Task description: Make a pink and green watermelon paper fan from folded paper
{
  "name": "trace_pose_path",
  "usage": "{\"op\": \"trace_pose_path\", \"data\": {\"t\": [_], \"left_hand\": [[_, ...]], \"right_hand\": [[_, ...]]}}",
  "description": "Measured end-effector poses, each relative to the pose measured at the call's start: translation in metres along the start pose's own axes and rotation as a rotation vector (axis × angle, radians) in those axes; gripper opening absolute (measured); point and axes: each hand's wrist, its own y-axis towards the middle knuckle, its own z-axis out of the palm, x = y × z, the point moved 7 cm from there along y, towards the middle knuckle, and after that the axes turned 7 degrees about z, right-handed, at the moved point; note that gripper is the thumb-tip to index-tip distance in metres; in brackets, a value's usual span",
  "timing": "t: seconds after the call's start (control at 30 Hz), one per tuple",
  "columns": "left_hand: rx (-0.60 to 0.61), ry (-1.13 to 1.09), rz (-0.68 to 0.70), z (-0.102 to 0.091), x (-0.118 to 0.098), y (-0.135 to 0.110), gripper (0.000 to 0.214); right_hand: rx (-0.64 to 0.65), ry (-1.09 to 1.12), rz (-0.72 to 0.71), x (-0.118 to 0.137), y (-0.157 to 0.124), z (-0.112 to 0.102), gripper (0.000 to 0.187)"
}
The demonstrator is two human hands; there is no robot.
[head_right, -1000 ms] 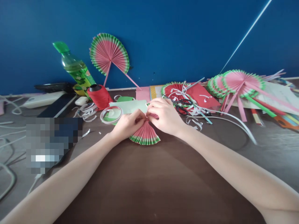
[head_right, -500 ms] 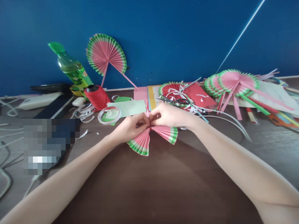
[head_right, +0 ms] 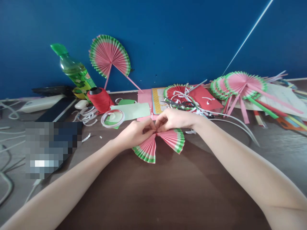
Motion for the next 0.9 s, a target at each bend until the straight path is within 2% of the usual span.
{"op": "trace_pose_path", "data": {"t": [0.2, 0.63, 0.9], "left_hand": [[-0.003, 0.066, 0.041, -0.001, -0.002, 0.0, 0.004], [-0.016, 0.169, 0.079, -0.002, -0.005, -0.002, 0.008], [-0.01, 0.134, 0.065, 0.0, -0.001, -0.001, 0.009]], "right_hand": [[0.043, 0.078, 0.099, -0.001, -0.001, 0.005, 0.015], [0.058, 0.246, 0.097, -0.01, 0.003, 0.009, 0.01], [0.032, 0.227, 0.13, -0.012, 0.005, 0.008, 0.012]]}}
